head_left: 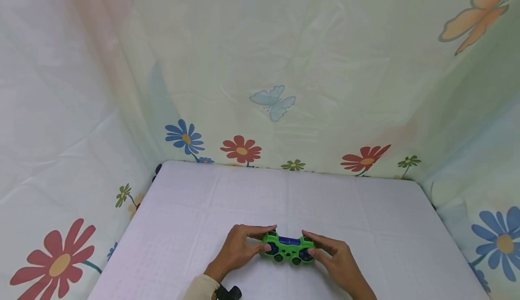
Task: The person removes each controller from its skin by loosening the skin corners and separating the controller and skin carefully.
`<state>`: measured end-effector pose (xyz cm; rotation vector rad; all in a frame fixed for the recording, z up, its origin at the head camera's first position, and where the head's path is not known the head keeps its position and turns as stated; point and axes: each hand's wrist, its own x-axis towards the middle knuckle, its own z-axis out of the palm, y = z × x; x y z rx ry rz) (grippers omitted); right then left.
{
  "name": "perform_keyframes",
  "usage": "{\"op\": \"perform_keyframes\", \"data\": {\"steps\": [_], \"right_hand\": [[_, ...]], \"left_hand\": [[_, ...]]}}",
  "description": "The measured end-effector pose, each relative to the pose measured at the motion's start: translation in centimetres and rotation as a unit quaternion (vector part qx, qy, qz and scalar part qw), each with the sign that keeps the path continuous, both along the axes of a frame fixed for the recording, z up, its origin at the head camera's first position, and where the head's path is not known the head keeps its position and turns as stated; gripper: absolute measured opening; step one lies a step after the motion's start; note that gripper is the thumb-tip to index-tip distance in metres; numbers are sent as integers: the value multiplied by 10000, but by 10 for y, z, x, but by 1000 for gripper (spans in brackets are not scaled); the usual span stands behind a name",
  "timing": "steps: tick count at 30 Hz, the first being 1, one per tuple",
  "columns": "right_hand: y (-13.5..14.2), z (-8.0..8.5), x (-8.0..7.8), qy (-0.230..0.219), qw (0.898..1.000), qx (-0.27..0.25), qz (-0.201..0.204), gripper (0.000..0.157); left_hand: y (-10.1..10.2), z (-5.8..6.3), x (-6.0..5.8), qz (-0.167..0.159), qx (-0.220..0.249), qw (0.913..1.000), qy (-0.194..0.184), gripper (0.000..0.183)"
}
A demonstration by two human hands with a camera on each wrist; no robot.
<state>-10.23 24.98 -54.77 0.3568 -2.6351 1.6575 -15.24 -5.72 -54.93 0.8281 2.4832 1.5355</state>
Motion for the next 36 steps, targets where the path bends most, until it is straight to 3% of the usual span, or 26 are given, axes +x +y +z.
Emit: {"op": "perform_keyframes", "data": {"steps": [6,11,16,26,36], "right_hand": [[3,5,-4,-561,9982,-28,218,50],[2,9,-3,-727,9971,9,205,52],[0,11,1,-675,9976,-17,162,51],[-2,7,4,11,9997,-145,211,44],[-4,4,6,-174,9991,-361,121,48]], "left_hand": [[0,4,-4,-185,108,9987,-463,44],[0,5,-4,-195,273,9976,-610,40],[1,7,-1,-94,370,9980,-512,39],[2,10,3,176,518,9977,-405,39],[2,4,6,276,699,9972,3,42]]}}
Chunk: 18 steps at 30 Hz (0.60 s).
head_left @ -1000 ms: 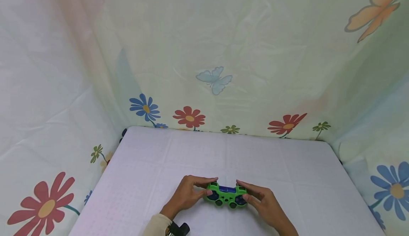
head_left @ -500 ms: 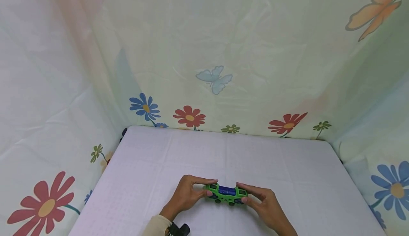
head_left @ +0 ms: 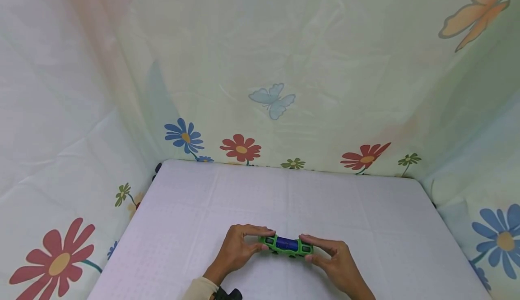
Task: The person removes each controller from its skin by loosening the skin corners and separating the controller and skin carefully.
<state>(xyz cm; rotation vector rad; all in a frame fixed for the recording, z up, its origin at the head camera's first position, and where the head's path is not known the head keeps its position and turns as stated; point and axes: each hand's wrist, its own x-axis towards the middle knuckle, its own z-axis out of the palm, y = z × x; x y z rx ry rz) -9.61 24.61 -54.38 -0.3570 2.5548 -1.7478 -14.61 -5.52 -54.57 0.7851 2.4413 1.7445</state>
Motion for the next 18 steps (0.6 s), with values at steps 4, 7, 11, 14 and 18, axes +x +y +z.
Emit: {"op": "perform_keyframes", "data": {"steps": [4,7,11,14,18], "right_hand": [[-2,-3,1,-51,9999,1,-93,48],[-3,-4,2,-150,9998,1,-155,48],[-4,-6,3,-271,9995,32,-189,49],[-5,-8,4,-278,9994,-4,-196,49],[-5,-10,5,-229,9996,-89,-102,49]], "left_hand": [[0,-3,2,45,28,10000,-73,43],[0,-5,4,87,25,9999,-81,43],[-1,-9,7,119,49,9998,-132,42],[-2,-12,9,127,115,9997,-200,42],[-3,-14,10,94,194,9996,-171,42]]}}
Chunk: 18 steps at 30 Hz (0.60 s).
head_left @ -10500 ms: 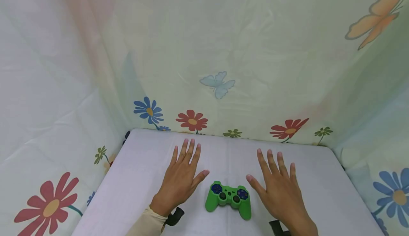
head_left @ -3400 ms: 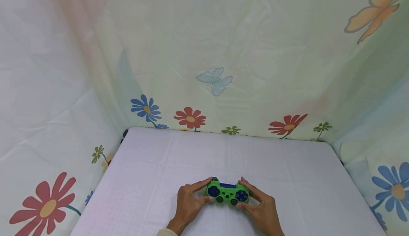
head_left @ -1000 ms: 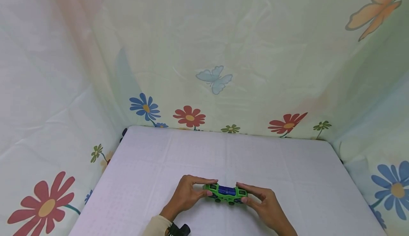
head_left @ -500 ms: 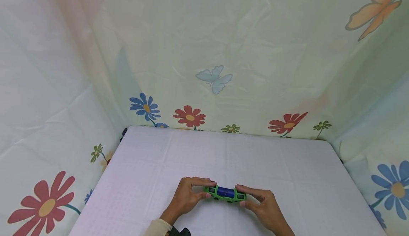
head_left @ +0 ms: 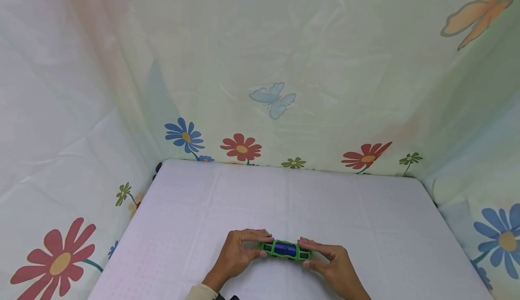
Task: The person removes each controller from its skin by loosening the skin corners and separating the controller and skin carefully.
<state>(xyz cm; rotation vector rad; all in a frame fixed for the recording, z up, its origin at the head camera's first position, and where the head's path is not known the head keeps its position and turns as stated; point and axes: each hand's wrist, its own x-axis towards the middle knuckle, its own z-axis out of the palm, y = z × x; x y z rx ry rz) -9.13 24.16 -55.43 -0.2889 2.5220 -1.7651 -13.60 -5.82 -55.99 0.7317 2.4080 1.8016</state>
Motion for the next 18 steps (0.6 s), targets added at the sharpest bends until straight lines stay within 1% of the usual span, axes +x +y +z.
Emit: {"op": "perform_keyframes", "data": {"steps": [4,8,11,16,18], "right_hand": [[1,0,1,47,9999,-23,93,49],[1,1,2,-37,10000,21,71,49],[0,2,2,-221,9997,60,40,48],[-1,4,6,-571,9983,82,11,48],[-2,4,7,-614,9981,40,9,48]], "left_hand": [[-1,0,1,-49,33,10000,32,42],[-1,-1,1,-117,89,9996,230,42],[-1,-3,2,-135,42,9989,446,46],[-2,-4,4,-92,-130,9981,596,49],[-2,-4,5,-76,-156,9976,666,49]]}}
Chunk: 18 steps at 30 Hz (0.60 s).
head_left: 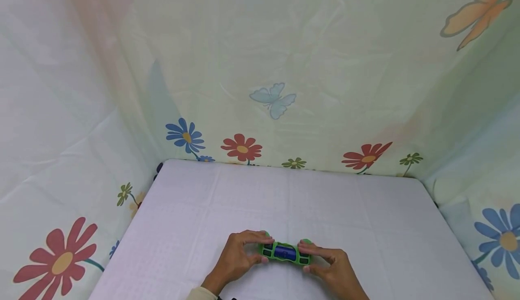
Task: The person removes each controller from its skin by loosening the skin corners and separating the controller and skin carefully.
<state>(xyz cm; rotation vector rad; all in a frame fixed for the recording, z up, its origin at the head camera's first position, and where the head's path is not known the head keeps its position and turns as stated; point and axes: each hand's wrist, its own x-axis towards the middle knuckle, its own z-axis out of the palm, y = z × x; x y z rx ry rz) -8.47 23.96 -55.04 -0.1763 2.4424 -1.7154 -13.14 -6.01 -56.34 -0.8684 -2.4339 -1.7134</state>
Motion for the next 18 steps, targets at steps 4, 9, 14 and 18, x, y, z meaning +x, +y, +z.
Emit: {"op": "perform_keyframes", "data": {"steps": [4,9,14,18], "right_hand": [[-1,0,1,124,9999,-31,5,49],[-1,-1,1,253,9996,-90,83,49],[1,0,0,252,9996,80,137,48],[3,1,0,253,9993,149,222,48]], "left_hand": [[1,1,1,23,5,10000,-1,49],[0,2,1,12,-141,9997,177,50],[2,4,-1,-75,-396,9979,512,54],[5,7,-2,-187,-484,9977,436,55]]}}
